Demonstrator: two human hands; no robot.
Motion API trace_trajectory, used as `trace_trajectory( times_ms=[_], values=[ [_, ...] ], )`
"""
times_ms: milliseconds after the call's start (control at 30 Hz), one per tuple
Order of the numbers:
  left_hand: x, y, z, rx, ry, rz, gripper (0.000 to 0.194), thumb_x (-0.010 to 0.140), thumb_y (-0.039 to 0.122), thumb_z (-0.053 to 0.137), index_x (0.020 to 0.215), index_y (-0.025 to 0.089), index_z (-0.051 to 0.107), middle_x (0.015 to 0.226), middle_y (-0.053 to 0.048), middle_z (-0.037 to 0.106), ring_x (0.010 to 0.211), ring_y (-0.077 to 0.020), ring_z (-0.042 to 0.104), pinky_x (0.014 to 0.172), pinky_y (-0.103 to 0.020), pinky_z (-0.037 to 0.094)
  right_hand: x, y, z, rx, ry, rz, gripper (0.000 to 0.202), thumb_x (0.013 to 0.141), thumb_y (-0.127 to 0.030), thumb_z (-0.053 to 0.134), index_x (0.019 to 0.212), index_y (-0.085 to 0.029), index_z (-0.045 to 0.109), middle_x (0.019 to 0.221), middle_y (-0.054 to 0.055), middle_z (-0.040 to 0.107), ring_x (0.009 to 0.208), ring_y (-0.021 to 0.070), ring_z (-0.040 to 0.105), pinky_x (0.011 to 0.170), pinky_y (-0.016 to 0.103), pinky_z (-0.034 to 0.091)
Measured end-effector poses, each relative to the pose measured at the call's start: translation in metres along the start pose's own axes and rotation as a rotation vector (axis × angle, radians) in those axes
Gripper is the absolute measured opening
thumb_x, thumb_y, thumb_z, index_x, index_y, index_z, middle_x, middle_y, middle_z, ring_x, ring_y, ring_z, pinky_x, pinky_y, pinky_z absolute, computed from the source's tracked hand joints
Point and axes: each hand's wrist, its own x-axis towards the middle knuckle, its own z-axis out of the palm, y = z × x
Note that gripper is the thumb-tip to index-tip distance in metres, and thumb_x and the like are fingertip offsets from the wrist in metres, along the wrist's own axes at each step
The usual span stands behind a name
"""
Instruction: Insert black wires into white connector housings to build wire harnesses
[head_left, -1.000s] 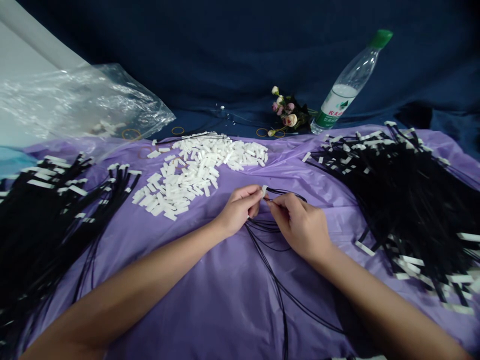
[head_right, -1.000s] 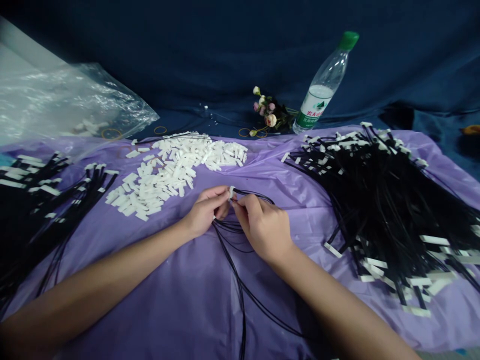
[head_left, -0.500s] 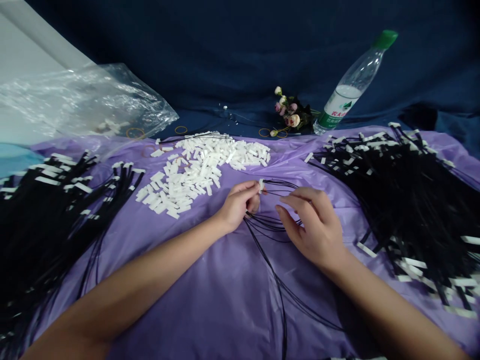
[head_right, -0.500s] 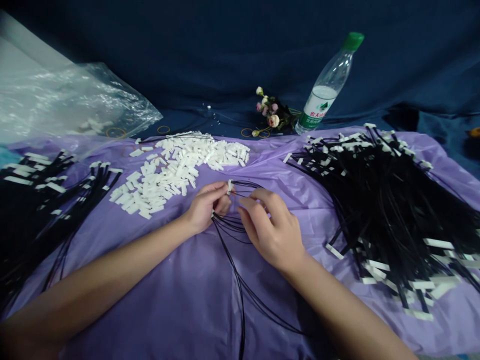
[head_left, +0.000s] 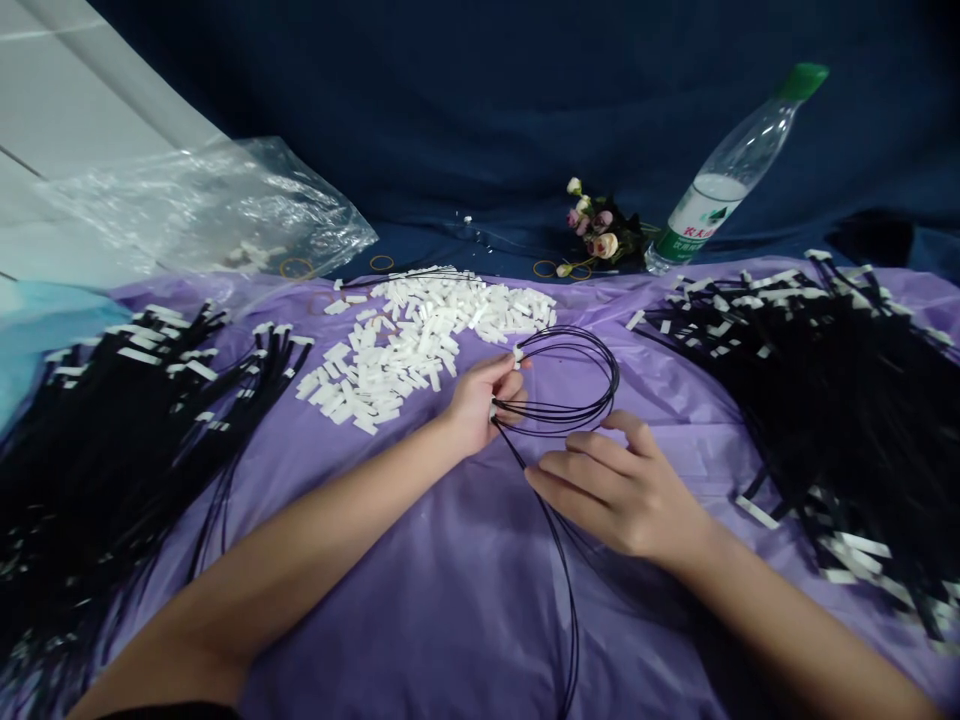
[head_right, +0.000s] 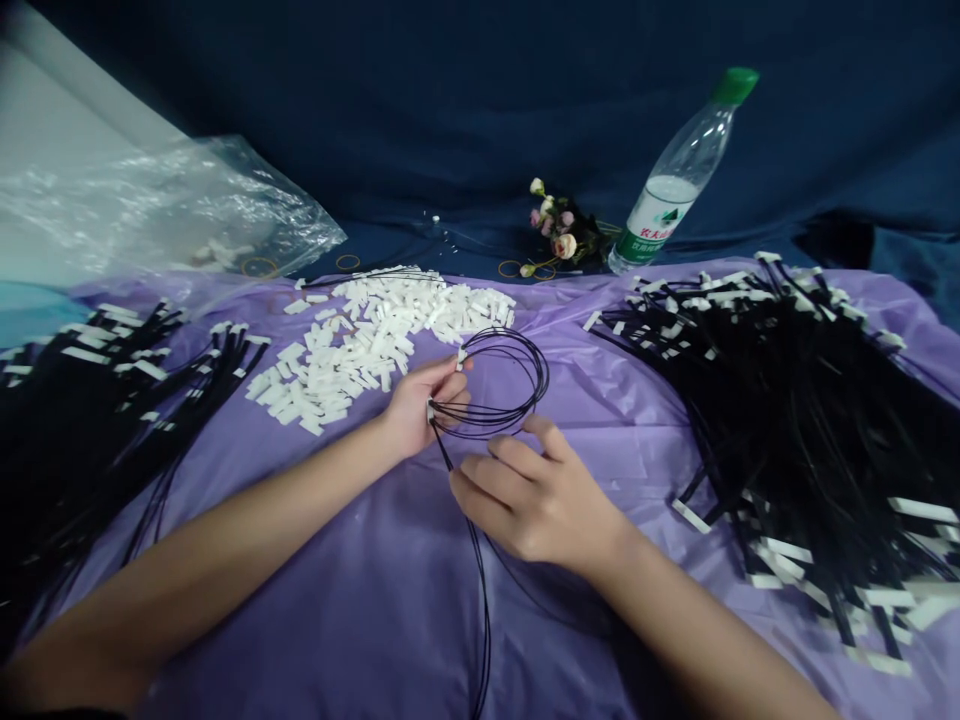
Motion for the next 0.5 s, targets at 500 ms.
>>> trace_trajectory(
  times_ms=[500],
  values=[
    [0.0004, 0.0003, -0.0007, -0.053, -0.013, -0.036, 0.020, 0.090, 0.025, 0.044, 0.079, 0.013, 0.056, 0.045, 0.008, 0.022, 0.035, -0.0049, 0.019, 0.035, -0.015, 0.017, -0.0012, 0.0031, 0.0102, 0.142, 0.036, 0.239, 0.011, 0.087, -0.018, 0.064, 0.097, -0.021, 0.063, 0.089, -0.003, 0.072, 0.081, 0.0124, 0.064, 0.094, 0.040, 0.028]
  ],
)
